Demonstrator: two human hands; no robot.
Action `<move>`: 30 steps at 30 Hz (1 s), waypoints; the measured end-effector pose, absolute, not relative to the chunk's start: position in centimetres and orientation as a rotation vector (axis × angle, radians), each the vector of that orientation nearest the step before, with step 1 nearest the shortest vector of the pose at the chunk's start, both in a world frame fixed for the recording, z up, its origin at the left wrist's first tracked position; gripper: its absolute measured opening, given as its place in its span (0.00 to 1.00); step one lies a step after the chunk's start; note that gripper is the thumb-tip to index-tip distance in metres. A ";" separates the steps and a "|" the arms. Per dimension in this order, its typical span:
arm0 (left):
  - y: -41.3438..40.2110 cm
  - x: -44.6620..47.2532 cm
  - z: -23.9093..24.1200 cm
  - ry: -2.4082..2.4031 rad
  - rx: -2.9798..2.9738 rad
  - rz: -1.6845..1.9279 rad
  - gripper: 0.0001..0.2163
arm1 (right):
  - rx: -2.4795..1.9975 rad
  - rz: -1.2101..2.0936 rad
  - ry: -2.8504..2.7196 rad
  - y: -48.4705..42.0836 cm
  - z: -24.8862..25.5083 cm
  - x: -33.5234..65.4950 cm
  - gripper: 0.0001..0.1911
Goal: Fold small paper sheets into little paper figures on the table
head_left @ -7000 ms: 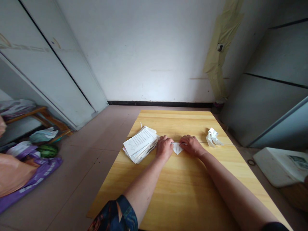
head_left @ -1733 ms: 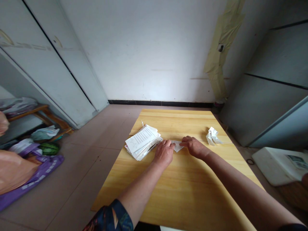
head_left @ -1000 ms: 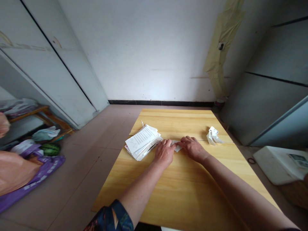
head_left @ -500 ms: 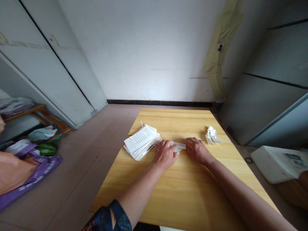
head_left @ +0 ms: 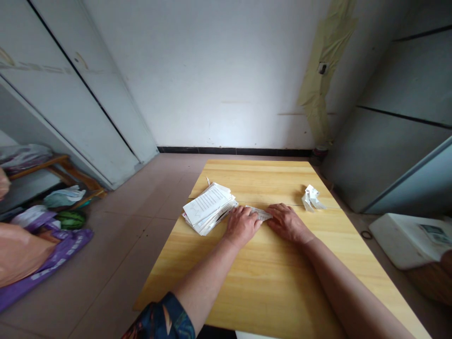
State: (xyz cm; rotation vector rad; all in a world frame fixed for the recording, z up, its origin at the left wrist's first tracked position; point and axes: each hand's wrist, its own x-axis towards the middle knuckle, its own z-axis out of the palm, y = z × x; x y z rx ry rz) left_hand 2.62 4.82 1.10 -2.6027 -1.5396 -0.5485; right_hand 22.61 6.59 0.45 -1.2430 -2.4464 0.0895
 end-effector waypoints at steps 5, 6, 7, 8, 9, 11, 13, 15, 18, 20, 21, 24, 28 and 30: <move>4.9 2.6 1.1 -1.557 -2.589 -0.547 0.09 | -1.267 0.079 -2.393 7.0 0.1 22.2 0.13; 4.9 2.6 1.2 -1.561 -2.590 -0.542 0.09 | -1.257 0.078 -2.405 7.0 0.2 22.0 0.13; 4.9 2.6 1.2 -1.564 -2.593 -0.537 0.09 | -1.248 0.077 -2.421 6.9 0.2 22.0 0.13; 4.8 2.5 1.3 -1.565 -2.598 -0.531 0.10 | -1.240 0.076 -2.439 6.9 0.3 21.9 0.14; 4.8 2.5 1.4 -1.565 -2.603 -0.527 0.12 | -1.237 0.074 -2.455 6.8 0.4 21.9 0.15; 4.8 2.4 1.5 -1.565 -2.616 -0.529 0.14 | -1.237 0.068 -2.483 6.6 0.6 21.9 0.14; 4.9 2.2 1.5 -1.556 -2.637 -0.537 0.13 | -1.226 0.063 -2.506 6.5 0.7 22.0 0.14; 5.1 2.0 1.5 -1.537 -2.656 -0.543 0.10 | -1.197 0.065 -2.518 6.4 0.7 22.2 0.14; 5.2 2.0 1.3 -1.507 -2.655 -0.535 0.08 | -1.133 0.070 -2.492 6.5 0.4 22.5 0.14; 5.3 2.1 1.1 -1.500 -2.628 -0.542 0.09 | -1.102 0.078 -2.453 6.6 0.1 22.6 0.15; 5.4 2.1 0.9 -1.497 -2.614 -0.553 0.10 | -1.093 0.083 -2.436 6.7 0.0 22.7 0.15; 5.5 2.1 0.6 -1.481 -2.589 -0.599 0.10 | -1.104 0.077 -2.399 6.9 -0.4 22.6 0.16; 5.8 1.9 0.5 -1.453 -2.583 -0.636 0.10 | -1.159 0.020 -2.367 7.2 -0.5 22.0 0.14; 5.9 1.9 0.5 -1.444 -2.585 -0.648 0.11 | -1.168 -0.041 -2.363 7.3 -0.5 21.6 0.11</move>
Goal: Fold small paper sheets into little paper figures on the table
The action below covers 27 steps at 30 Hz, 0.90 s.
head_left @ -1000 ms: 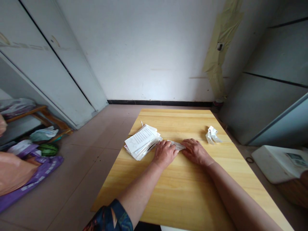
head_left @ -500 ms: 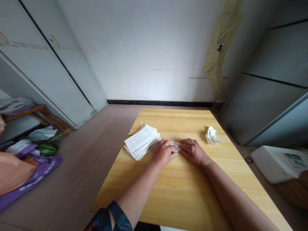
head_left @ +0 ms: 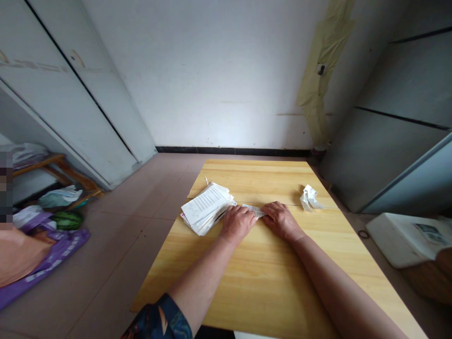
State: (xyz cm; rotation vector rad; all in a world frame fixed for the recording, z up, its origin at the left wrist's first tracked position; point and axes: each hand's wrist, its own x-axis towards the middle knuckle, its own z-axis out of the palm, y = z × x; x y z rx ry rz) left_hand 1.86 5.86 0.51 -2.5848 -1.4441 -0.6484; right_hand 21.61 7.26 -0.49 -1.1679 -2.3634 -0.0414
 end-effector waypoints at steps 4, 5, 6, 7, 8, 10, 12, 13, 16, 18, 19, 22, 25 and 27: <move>5.8 1.8 0.8 -1.428 -2.576 -0.712 0.09 | -1.146 -0.134 -2.357 7.3 -0.1 21.0 0.09; 5.7 1.8 0.9 -1.424 -2.566 -0.741 0.10 | -1.131 -0.126 -2.346 7.2 0.0 20.9 0.09; 5.7 1.8 1.0 -1.416 -2.556 -0.773 0.12 | -1.112 -0.104 -2.330 7.1 0.2 20.9 0.09; 5.6 1.8 1.1 -1.405 -2.547 -0.805 0.14 | -1.089 -0.068 -2.307 7.1 0.3 20.9 0.10; 5.6 1.8 1.1 -1.390 -2.544 -0.839 0.14 | -1.060 -0.020 -2.274 7.0 0.5 20.9 0.10; 5.6 1.8 1.2 -1.355 -2.556 -0.945 0.08 | -1.003 0.130 -2.174 6.8 0.8 21.0 0.10; 5.8 1.8 1.2 -1.349 -2.590 -1.129 0.07 | -0.987 0.342 -2.017 6.6 1.0 21.0 0.08; 5.9 1.8 1.1 -1.371 -2.617 -1.240 0.08 | -0.991 0.456 -1.923 6.6 1.1 20.9 0.08; 6.2 1.7 0.9 -1.596 -2.727 -1.584 0.07 | -1.011 0.762 -1.709 6.4 1.3 20.8 0.12; 6.3 1.5 0.8 -1.805 -2.822 -1.840 0.07 | -1.012 0.922 -1.649 6.4 1.2 20.6 0.12; 6.4 1.4 0.7 -1.893 -2.859 -1.979 0.08 | -1.007 0.992 -1.617 6.4 1.2 20.6 0.11; 6.6 1.0 0.6 -2.015 -2.910 -2.325 0.14 | -0.947 1.141 -1.518 6.4 1.2 20.4 0.13; 6.6 0.7 0.6 -2.057 -2.993 -2.402 0.15 | -0.916 1.175 -1.478 6.4 1.4 20.3 0.17; 6.5 0.7 0.7 -2.093 -3.098 -2.300 0.13 | -0.920 1.181 -1.471 6.3 1.5 20.2 0.19</move>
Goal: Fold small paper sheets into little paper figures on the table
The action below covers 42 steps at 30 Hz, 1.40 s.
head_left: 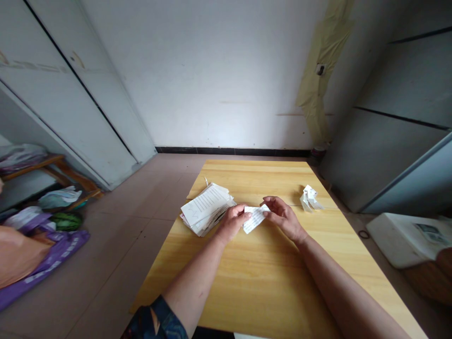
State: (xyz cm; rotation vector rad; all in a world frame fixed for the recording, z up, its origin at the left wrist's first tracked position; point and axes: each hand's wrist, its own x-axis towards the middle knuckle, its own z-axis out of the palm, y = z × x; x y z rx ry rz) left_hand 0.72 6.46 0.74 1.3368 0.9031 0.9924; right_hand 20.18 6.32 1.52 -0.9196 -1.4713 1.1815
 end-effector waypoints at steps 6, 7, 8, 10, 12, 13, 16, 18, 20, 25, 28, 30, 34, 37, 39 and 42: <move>6.6 1.4 0.3 1.024 1.457 0.954 0.18 | -1.076 1.078 -1.625 6.5 1.2 20.2 0.11; 6.7 1.5 0.0 1.078 1.501 0.991 0.21 | -1.129 1.025 -1.656 6.5 1.1 20.3 0.10; 6.8 1.5 -0.3 1.143 1.570 1.022 0.23 | -1.188 0.964 -1.692 6.6 1.0 20.5 0.10; 7.0 1.5 -0.6 1.251 1.729 1.072 0.25 | -1.305 0.848 -1.755 6.8 0.8 20.8 0.09; 7.0 1.3 -0.6 1.297 1.907 1.113 0.23 | -1.383 0.808 -1.771 6.9 0.6 21.0 0.10; 6.9 1.2 -0.5 1.289 2.004 1.119 0.21 | -1.401 0.829 -1.752 6.9 0.6 21.0 0.10; 6.5 1.2 0.1 1.200 2.297 1.029 0.17 | -1.420 1.003 -1.595 7.0 0.8 21.0 0.10; 6.3 1.3 0.4 1.181 2.444 0.930 0.19 | -1.410 1.163 -1.450 6.9 1.0 20.8 0.11; 6.2 1.5 0.5 1.212 2.535 0.874 0.19 | -1.389 1.291 -1.329 6.9 1.3 20.7 0.11; 6.4 1.6 0.1 1.213 2.593 0.900 0.09 | -1.513 1.238 -1.420 6.7 1.6 20.8 0.05; 6.5 1.5 -0.1 1.199 2.584 0.890 0.08 | -1.541 0.745 -1.832 6.7 2.0 21.4 0.05; 6.5 1.5 -0.2 1.201 2.575 0.869 0.08 | -1.421 0.412 -2.051 6.6 2.2 22.0 0.05; 6.5 1.3 -0.1 1.191 2.577 0.844 0.08 | -1.031 0.191 -2.408 6.1 2.4 22.4 0.14; 6.4 1.1 0.1 1.170 2.590 0.842 0.09 | -0.983 0.102 -2.558 5.6 2.2 22.0 0.14; 6.3 0.9 0.1 1.157 2.616 0.830 0.10 | -1.000 0.021 -2.598 5.4 2.1 21.7 0.12; 6.1 0.6 0.1 1.152 2.678 0.800 0.12 | -1.004 -0.140 -2.606 5.4 1.6 21.6 0.09</move>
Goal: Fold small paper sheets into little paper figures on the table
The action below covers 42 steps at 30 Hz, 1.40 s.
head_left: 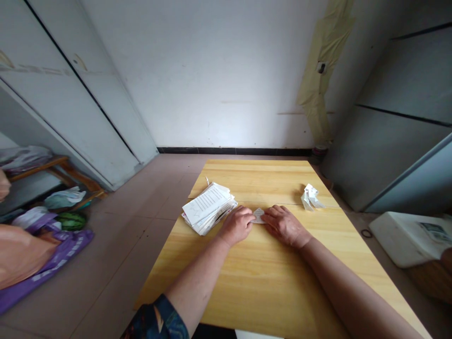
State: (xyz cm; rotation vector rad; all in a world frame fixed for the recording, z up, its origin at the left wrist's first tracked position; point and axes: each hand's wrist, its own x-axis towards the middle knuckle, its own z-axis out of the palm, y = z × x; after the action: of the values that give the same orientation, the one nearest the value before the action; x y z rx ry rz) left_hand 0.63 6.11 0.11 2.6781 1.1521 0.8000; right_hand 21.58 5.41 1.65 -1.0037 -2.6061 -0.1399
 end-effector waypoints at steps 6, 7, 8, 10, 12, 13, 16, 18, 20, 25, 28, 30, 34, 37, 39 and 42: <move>5.9 0.5 -0.1 1.142 2.774 0.782 0.10 | -0.924 -0.276 -2.677 5.7 0.8 22.6 0.11; 5.9 0.5 -0.2 1.137 2.776 0.784 0.10 | -0.926 -0.259 -2.685 5.7 0.8 22.9 0.11; 5.9 0.5 -0.2 1.131 2.774 0.787 0.10 | -0.928 -0.235 -2.685 5.7 0.8 23.1 0.12; 6.0 0.4 -0.2 1.121 2.754 0.800 0.11 | -0.934 -0.181 -2.664 5.7 0.8 23.6 0.12; 6.1 0.4 -0.2 1.123 2.720 0.808 0.11 | -0.950 -0.153 -2.615 5.5 0.7 23.8 0.11; 6.1 0.3 -0.2 1.128 2.704 0.806 0.11 | -0.966 -0.155 -2.585 5.4 0.6 23.7 0.10; 5.9 0.1 -0.1 1.139 2.676 0.797 0.11 | -1.030 -0.176 -2.509 5.0 0.2 23.4 0.09; 5.8 0.1 0.0 1.141 2.666 0.810 0.11 | -1.057 -0.167 -2.485 4.9 -0.1 23.1 0.09; 5.6 0.1 0.1 1.153 2.642 0.831 0.10 | -1.071 -0.134 -2.457 4.9 -0.3 22.9 0.09; 5.8 0.2 -0.1 1.260 2.513 0.912 0.09 | -1.101 0.031 -2.334 5.4 -0.4 23.0 0.11; 6.1 0.2 -0.4 1.333 2.383 0.942 0.07 | -1.113 0.126 -2.258 5.7 -0.6 23.1 0.09; 6.3 0.1 -0.6 1.356 2.305 0.939 0.06 | -1.126 0.163 -2.210 5.8 -0.7 23.1 0.09; 6.5 -0.1 -0.6 1.353 2.240 0.935 0.06 | -1.124 0.193 -2.154 6.0 -1.0 23.1 0.09; 6.5 -0.1 -0.6 1.344 2.224 0.924 0.06 | -1.143 0.185 -2.141 6.0 -1.0 23.1 0.09; 6.5 0.0 -0.5 1.358 2.216 0.908 0.06 | -1.172 0.183 -2.137 5.9 -1.0 23.0 0.10; 6.5 0.1 -0.4 1.405 2.221 0.874 0.07 | -1.214 0.188 -2.132 5.8 -0.9 22.9 0.09</move>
State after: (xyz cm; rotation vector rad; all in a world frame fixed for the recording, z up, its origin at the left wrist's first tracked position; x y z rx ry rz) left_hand 0.08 6.52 -0.40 2.2211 1.4054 0.8738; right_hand 22.87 5.76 -0.89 -1.2140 -2.1318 0.1883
